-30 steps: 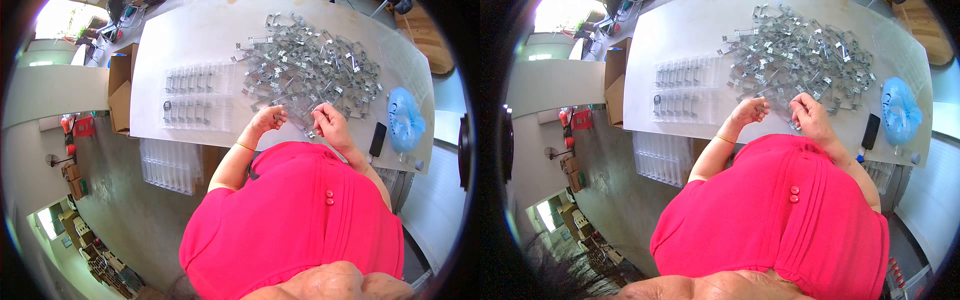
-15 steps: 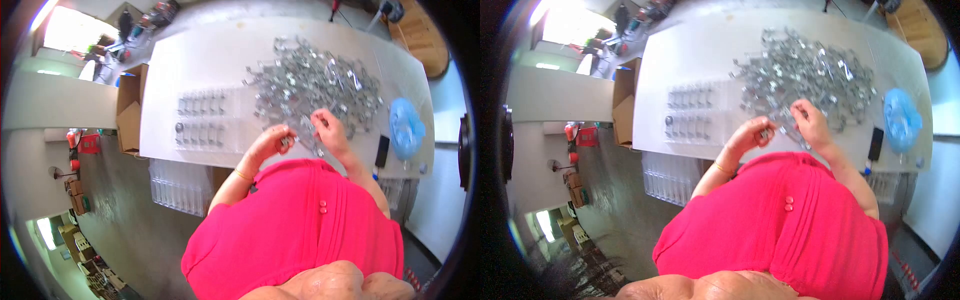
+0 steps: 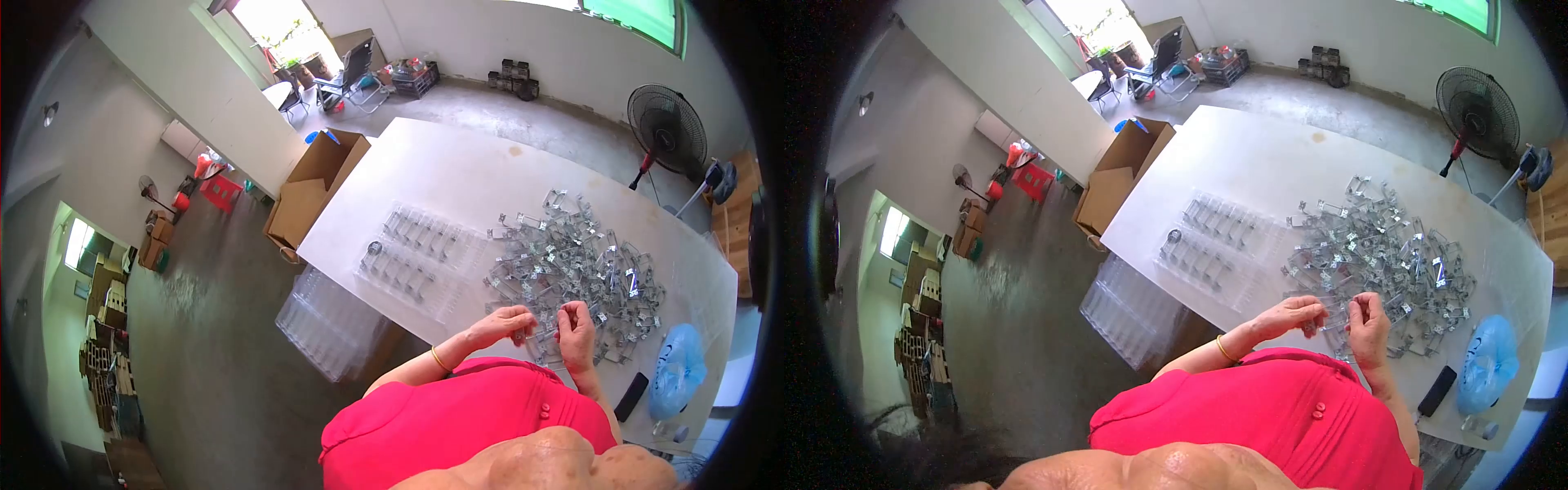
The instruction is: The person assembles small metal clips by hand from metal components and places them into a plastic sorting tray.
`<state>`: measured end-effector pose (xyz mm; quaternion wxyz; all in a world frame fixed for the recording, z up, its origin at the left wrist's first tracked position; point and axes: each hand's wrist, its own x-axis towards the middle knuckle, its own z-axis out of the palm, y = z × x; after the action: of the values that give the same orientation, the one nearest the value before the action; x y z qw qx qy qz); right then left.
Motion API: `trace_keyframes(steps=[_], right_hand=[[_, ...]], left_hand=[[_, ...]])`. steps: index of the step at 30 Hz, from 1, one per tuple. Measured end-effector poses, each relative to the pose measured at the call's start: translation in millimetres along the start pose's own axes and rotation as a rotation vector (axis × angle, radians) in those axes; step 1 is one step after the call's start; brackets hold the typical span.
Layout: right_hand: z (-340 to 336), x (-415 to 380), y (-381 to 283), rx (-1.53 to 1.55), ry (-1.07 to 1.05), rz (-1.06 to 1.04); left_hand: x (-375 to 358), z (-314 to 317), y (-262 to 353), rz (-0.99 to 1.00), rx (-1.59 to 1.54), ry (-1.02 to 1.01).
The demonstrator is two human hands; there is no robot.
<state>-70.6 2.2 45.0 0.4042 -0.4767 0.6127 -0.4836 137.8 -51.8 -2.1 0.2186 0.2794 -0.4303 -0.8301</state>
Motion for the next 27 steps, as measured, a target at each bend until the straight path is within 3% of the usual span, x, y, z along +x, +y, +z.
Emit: trace_keyframes(steps=[1, 3, 4, 6, 13, 16, 18, 20, 21, 24, 27], right_hand=[[-4.0, 0.0, 0.8, 0.0, -0.006, 0.001], [-13.3, 0.6, 2.4, 0.033, -0.007, 0.039], [-17.1, -0.6, 4.9, 0.031, -0.01, 0.043], [-24.3, -2.9, 11.0, 0.025, -0.044, 0.017], [-45.1, -13.2, 12.0, 0.091, -0.112, 0.061], [-54.8, -14.5, 11.1, 0.13, -0.149, 0.075], [-63.2, -14.5, 1.8, 0.151, -0.14, 0.116], [-70.1, -10.9, 5.2, 0.101, -0.119, 0.101], [-74.9, -9.4, -2.7, 0.093, -0.145, 0.082], [-83.5, -11.1, -18.3, 0.121, -0.187, 0.049], [-83.5, -19.7, -46.2, 0.086, -0.183, 0.103]], left_hand=[[0.5, 8.4, 0.8, 0.001, -0.003, 0.005], [2.5, 29.3, 1.5, 0.334, 0.819, 0.378], [2.3, 40.8, 4.7, 0.331, 0.815, 0.38], [1.8, 63.5, 12.1, 0.583, 1.221, 0.418], [20.6, 91.9, -21.6, 0.33, 1.123, 0.292], [21.8, 100.0, -30.6, 0.369, 1.145, 0.377], [21.5, 100.6, -28.0, 0.334, 1.086, 0.386], [20.3, 101.5, -20.2, 0.124, 0.738, 0.365], [35.0, 84.5, -50.1, 0.339, 0.563, 0.338], [16.0, 92.4, -3.8, -0.073, -0.259, 0.194], [-2.8, 101.1, 19.5, 0.019, -0.671, 0.014]])
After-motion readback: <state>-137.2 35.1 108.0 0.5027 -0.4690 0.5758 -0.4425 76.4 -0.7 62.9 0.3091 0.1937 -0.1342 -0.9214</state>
